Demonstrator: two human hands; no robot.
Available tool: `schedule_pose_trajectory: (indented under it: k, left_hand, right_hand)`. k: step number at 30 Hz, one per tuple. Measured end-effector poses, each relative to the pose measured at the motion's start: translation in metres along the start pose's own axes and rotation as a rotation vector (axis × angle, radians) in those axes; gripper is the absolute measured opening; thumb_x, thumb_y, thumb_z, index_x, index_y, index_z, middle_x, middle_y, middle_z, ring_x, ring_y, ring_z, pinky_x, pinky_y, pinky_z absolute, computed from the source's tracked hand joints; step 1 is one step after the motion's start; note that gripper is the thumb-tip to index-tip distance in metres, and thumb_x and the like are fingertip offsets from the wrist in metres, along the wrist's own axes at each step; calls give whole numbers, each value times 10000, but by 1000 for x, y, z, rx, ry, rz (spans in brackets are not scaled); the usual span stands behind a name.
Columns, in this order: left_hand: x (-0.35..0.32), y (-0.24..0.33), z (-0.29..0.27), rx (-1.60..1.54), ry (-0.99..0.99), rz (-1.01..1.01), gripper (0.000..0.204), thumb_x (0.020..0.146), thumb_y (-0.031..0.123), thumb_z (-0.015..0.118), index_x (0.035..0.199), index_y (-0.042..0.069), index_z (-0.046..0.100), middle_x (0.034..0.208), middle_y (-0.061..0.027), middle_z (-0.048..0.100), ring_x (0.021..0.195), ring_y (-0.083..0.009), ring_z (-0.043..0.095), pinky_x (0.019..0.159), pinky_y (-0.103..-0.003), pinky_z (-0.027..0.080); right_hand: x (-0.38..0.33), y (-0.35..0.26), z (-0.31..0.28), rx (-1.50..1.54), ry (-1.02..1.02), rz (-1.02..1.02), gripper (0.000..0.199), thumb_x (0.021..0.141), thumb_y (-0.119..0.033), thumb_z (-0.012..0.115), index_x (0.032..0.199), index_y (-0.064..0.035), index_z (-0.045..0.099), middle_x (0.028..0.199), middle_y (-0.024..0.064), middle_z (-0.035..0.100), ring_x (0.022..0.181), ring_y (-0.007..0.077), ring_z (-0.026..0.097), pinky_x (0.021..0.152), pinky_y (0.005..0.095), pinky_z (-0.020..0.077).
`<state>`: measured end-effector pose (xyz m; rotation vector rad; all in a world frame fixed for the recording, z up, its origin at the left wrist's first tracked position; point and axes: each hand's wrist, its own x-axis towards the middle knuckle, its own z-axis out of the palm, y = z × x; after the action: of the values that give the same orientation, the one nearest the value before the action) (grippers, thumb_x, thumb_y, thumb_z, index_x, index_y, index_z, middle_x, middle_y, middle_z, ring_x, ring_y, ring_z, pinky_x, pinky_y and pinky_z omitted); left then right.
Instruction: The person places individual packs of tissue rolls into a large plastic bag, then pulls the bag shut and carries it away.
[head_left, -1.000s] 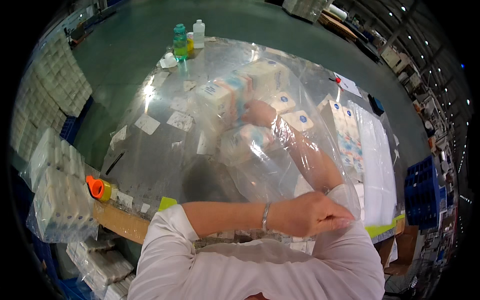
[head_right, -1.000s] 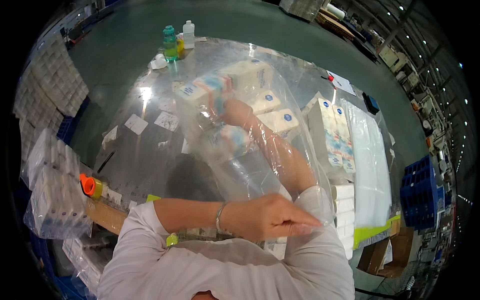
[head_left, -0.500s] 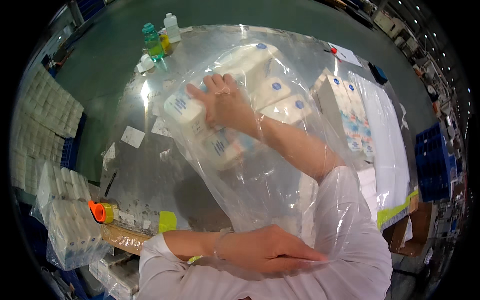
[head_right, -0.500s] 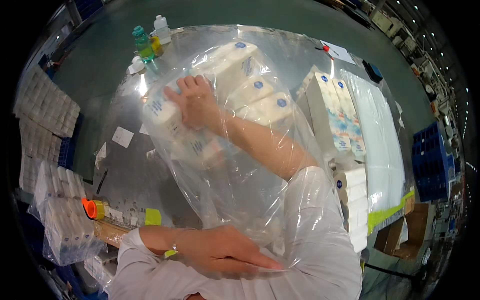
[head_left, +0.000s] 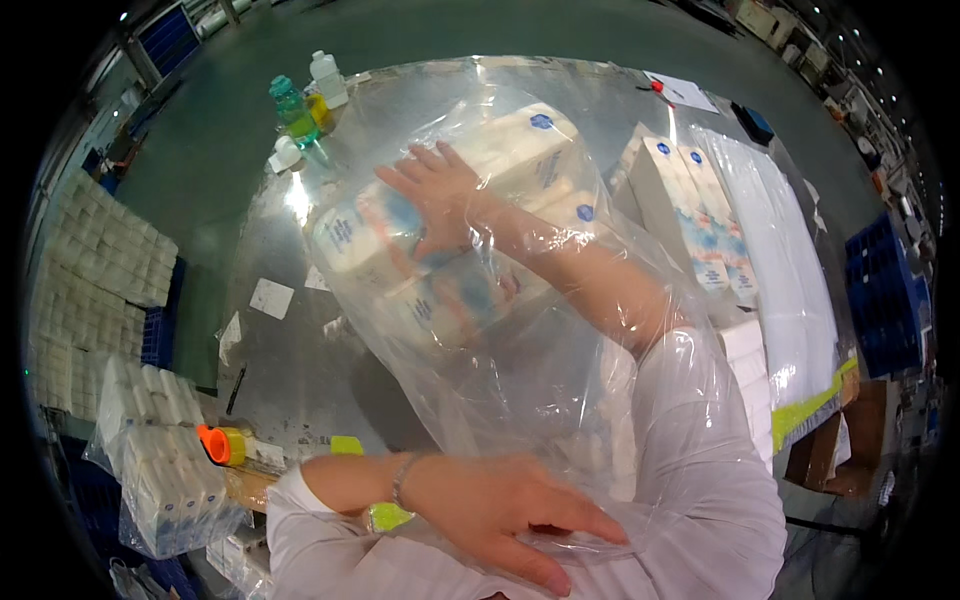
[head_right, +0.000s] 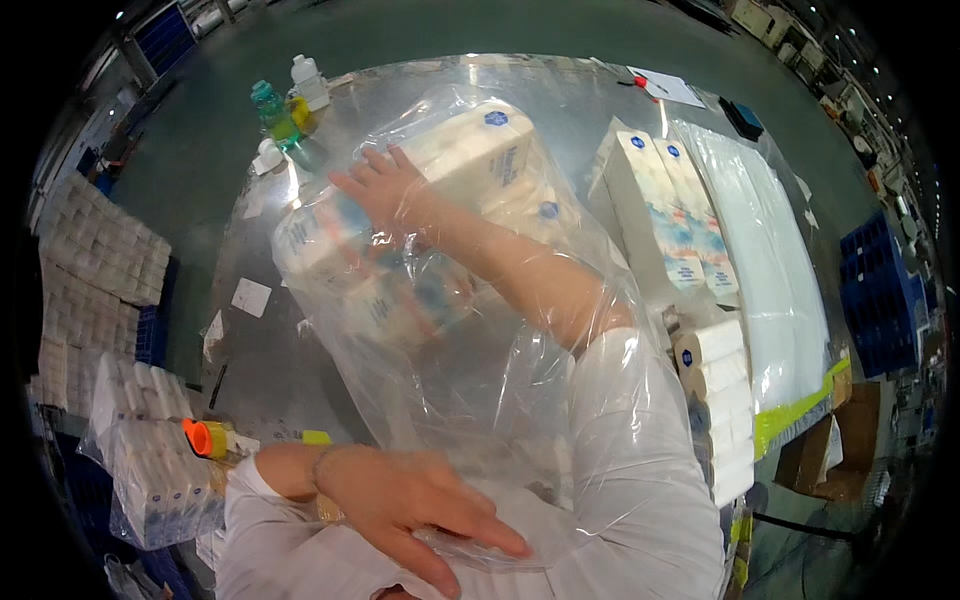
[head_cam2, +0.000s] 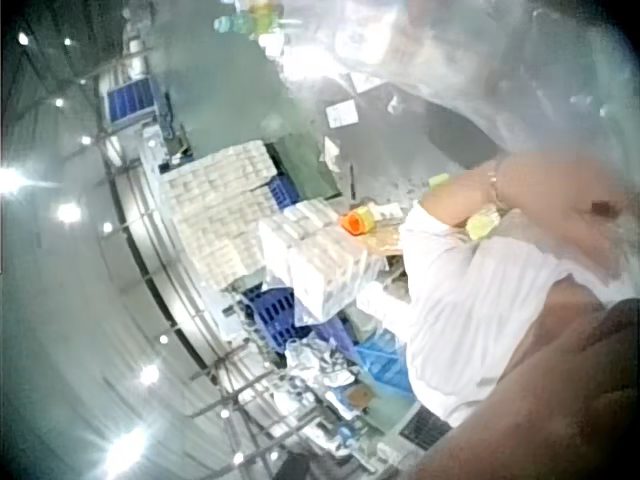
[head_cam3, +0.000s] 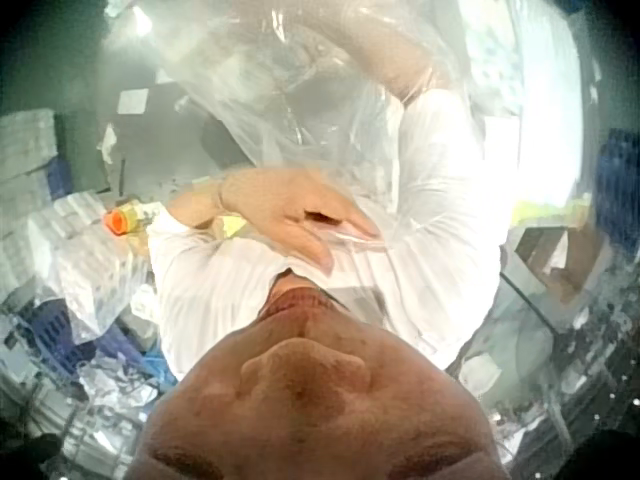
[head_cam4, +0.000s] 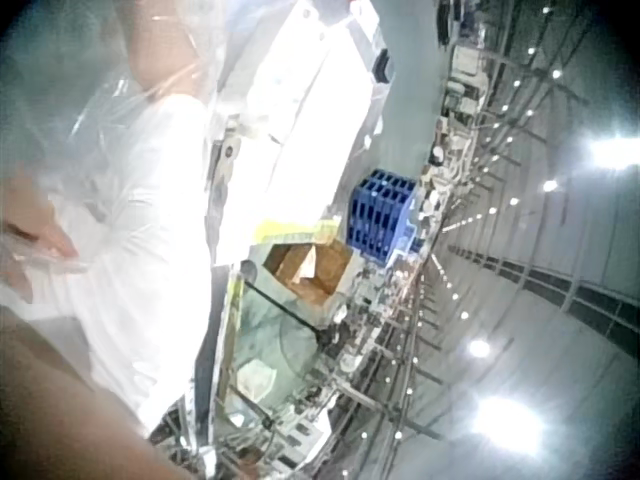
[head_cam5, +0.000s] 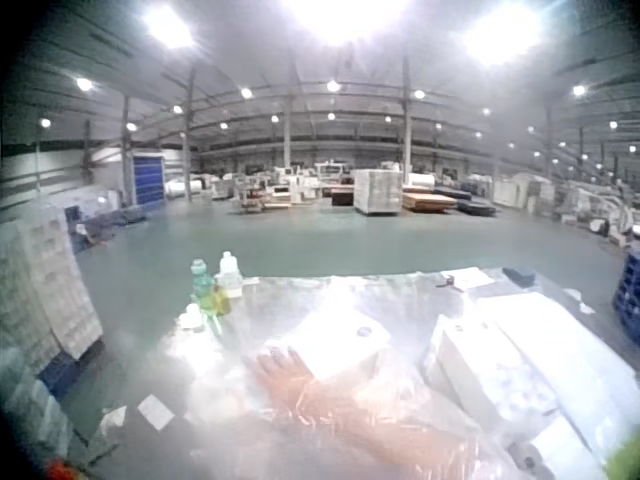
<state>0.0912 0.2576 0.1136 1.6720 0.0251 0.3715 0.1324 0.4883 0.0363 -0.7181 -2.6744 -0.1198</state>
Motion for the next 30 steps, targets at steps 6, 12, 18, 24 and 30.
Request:
schedule_pose_trajectory:
  k: [6, 12, 18, 24, 30]
  left_hand:
    - [107, -10, -184, 1436, 671, 95, 712, 649, 477, 663, 1252, 176, 432, 1331, -137, 340, 1217, -320, 312, 999, -434, 250]
    - [113, -122, -267, 1667, 332, -457, 679, 682, 624, 541, 1241, 252, 439, 1389, -69, 266, 1298, -296, 184, 1049, -491, 103]
    - [147, -141, -272, 1689, 231, -325, 152, 857, 208, 467, 856, 104, 577, 1093, -59, 546, 1207, -242, 347, 1033, -486, 167]
    - [171, -173, -245, 1532, 267, -302, 178, 869, 193, 452, 801, 51, 535, 826, -85, 586, 894, -243, 546, 1024, -474, 197]
    - [151, -195, -233, 1160, 534, -278, 120, 843, 157, 487, 861, 38, 494, 757, -100, 551, 819, -278, 550, 983, -472, 248]
  right_hand:
    - [-72, 32, -15, 14, 183, -100, 709, 660, -344, 627, 1269, -85, 371, 1278, 139, 372, 1212, 321, 314, 1013, 437, 225]
    - [-133, 3, -10, 211, 291, 277, 433, 731, -222, 545, 1132, -64, 495, 1179, 145, 472, 1095, 332, 426, 904, 397, 356]
    - [-242, 27, 124, 373, 117, 178, 300, 715, -155, 573, 1012, -116, 580, 868, 129, 609, 832, 311, 574, 719, 338, 464]
    - [-181, 79, 171, 1717, 59, 560, 277, 731, -128, 564, 1001, -67, 584, 880, 117, 604, 805, 235, 585, 708, 317, 475]
    - [-139, 76, 170, 1699, 299, 728, 271, 738, -102, 563, 1002, -41, 576, 891, 114, 606, 819, 202, 581, 719, 309, 471]
